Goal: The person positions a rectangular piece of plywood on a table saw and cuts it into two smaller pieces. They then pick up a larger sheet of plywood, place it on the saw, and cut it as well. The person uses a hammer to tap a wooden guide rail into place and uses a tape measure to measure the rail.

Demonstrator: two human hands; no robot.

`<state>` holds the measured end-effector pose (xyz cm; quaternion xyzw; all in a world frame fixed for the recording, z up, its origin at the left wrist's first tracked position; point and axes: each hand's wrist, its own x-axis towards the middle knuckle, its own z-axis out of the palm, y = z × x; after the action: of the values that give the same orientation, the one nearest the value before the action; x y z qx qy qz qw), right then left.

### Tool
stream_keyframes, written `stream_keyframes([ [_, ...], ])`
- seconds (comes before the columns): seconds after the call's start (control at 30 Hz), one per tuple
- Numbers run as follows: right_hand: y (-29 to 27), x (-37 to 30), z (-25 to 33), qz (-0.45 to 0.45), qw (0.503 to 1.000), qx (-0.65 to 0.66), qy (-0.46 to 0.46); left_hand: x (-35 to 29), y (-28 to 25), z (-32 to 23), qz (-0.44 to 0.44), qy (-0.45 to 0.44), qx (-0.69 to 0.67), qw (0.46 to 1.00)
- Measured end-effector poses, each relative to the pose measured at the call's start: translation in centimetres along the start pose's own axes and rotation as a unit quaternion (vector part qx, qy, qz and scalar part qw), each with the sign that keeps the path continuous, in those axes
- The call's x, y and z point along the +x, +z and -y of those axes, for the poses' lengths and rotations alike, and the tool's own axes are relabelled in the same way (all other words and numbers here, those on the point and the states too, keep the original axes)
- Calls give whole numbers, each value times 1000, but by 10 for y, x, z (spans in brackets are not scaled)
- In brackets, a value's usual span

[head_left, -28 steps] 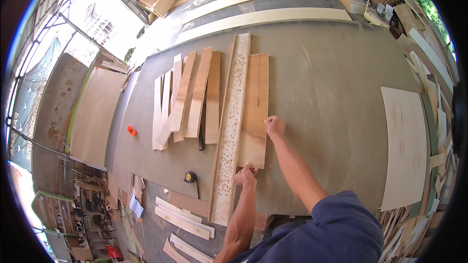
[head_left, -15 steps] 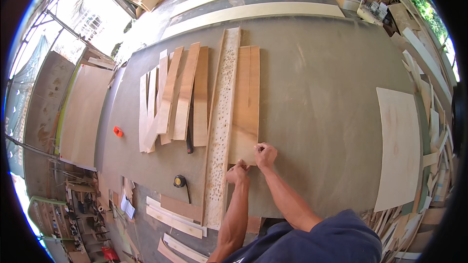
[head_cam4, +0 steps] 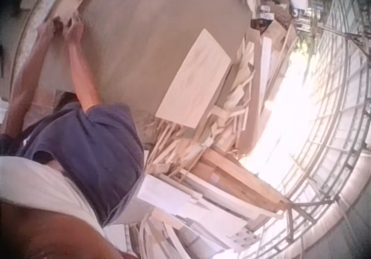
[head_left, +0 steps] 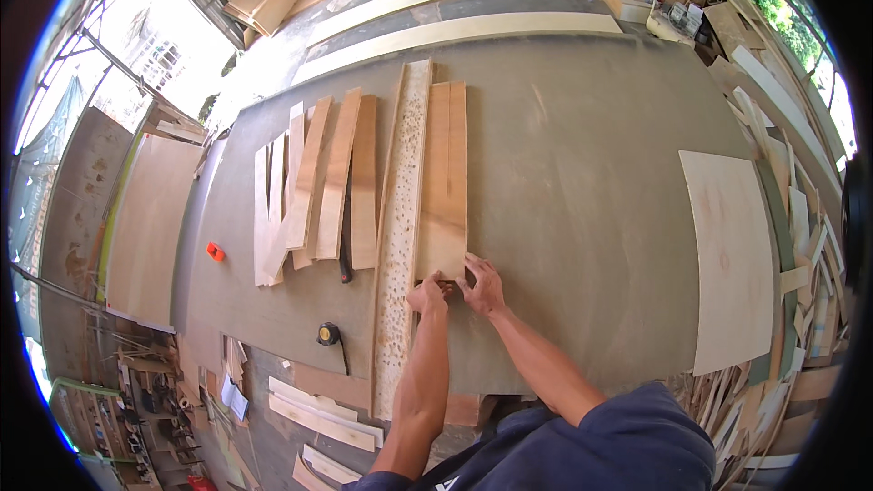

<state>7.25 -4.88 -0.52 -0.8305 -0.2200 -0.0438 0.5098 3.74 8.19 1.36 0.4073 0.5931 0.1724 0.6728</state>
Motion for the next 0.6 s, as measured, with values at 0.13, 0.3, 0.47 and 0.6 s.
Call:
stream_keyframes([
  [0.13,-5,-9,-13,59,995,-52,-61,-11,1,-11,-37,111,245,962],
  [0.3,-4,-12,-15,49,988,-115,-85,2,-37,-45,102,573,497,643],
  [0.47,-12,-7,-2,66,976,-187,-86,30,-45,-87,236,539,695,413],
  [0.6,-10,-3,-3,63,975,-199,-75,43,-40,-90,252,541,710,375],
])
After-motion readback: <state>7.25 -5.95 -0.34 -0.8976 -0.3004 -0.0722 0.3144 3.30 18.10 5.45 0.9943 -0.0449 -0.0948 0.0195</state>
